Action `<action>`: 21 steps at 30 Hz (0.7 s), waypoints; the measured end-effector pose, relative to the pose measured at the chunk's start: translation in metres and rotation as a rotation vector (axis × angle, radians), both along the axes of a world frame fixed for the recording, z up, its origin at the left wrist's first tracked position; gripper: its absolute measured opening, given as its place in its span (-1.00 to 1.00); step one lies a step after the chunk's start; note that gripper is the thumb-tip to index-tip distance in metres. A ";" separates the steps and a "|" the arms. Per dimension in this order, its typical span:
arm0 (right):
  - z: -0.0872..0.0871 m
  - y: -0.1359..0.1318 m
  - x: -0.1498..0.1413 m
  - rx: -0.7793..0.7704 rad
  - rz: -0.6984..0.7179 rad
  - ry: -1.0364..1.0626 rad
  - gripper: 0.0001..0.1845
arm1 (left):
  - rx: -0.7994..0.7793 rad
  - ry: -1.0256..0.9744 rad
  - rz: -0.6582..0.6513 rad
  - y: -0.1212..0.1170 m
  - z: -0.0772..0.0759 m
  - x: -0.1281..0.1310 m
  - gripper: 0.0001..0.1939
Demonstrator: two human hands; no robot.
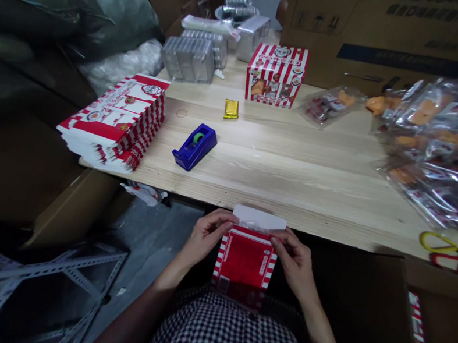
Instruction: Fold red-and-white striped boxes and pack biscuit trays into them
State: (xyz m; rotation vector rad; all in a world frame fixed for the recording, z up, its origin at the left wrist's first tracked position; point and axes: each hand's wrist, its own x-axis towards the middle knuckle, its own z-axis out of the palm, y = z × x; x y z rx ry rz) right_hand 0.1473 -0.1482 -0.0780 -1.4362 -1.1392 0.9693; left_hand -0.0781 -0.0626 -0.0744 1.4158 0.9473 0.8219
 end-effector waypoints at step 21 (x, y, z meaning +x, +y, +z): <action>0.000 0.026 -0.023 -0.094 -0.109 0.442 -0.23 | -0.479 -0.355 -0.022 0.017 -0.002 0.013 -0.64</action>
